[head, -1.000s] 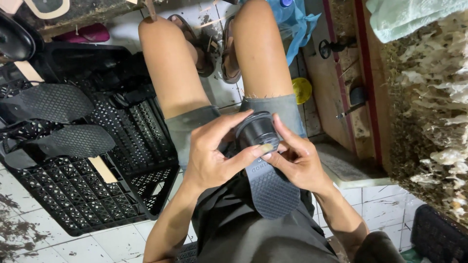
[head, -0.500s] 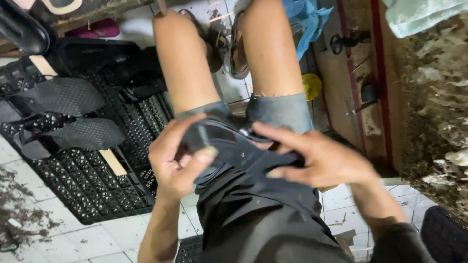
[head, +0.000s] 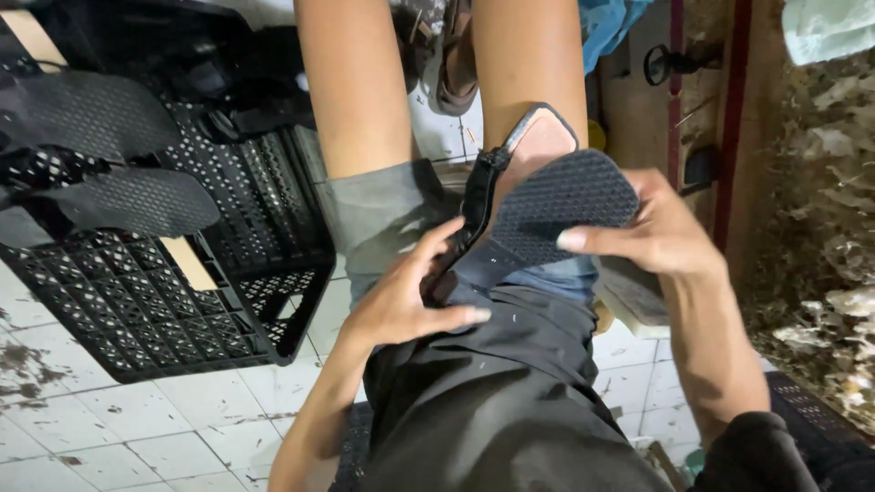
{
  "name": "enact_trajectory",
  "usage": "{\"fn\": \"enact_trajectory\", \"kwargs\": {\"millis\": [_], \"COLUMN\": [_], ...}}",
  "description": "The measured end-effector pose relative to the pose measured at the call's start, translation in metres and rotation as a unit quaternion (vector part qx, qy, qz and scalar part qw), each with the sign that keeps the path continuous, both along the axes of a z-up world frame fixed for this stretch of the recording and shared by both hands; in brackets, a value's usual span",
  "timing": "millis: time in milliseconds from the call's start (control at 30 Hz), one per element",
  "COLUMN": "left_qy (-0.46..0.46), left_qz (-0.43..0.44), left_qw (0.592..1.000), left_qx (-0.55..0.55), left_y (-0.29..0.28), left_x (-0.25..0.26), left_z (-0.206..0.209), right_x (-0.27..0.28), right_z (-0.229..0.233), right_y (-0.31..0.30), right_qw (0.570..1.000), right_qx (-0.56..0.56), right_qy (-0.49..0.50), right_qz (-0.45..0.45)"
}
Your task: Assembling a sandal by attaching the upper straps to the sole and securing them with a hammer.
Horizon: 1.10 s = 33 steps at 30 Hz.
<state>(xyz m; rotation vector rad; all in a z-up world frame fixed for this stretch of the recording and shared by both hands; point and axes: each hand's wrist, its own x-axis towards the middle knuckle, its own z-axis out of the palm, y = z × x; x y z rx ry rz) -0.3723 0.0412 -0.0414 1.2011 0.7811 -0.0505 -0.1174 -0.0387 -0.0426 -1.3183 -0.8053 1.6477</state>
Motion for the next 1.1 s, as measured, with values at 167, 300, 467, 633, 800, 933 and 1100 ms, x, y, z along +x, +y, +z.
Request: {"fn": "enact_trajectory", "kwargs": {"millis": [167,300,467,633,800,933,1100], "left_qy": [0.016,0.036,0.056,0.059,0.055,0.05,0.037], "left_qz": [0.008,0.065,0.064,0.057,0.059,0.066,0.072], "left_qw": [0.999,0.997,0.996,0.996,0.996,0.996,0.996], "left_qx": [0.041,0.021,0.032,0.023,0.025,0.023,0.033], "left_y": [0.005,-0.002,-0.005,-0.003,-0.003,-0.005,-0.003], "left_x": [0.016,0.018,0.018,0.019,0.016,0.016,0.019], "left_z": [0.0,-0.006,-0.01,-0.01,-0.014,-0.018,-0.012], "right_x": [-0.025,-0.043,-0.043,-0.046,-0.045,-0.051,-0.054], "right_z": [0.006,0.01,-0.014,-0.008,-0.009,0.005,0.002], "right_y": [-0.012,-0.004,-0.016,-0.009,-0.013,0.009,0.004], "right_qw": [0.996,0.962,0.921,0.927,0.922,0.901,0.928], "right_qx": [-0.037,0.134,0.194,0.185,0.171,0.162,0.125], "right_qy": [-0.055,-0.238,-0.334,-0.318,-0.343,-0.401,-0.344], "right_qz": [-0.058,-0.009,-0.046,-0.071,-0.051,-0.035,-0.063]}}
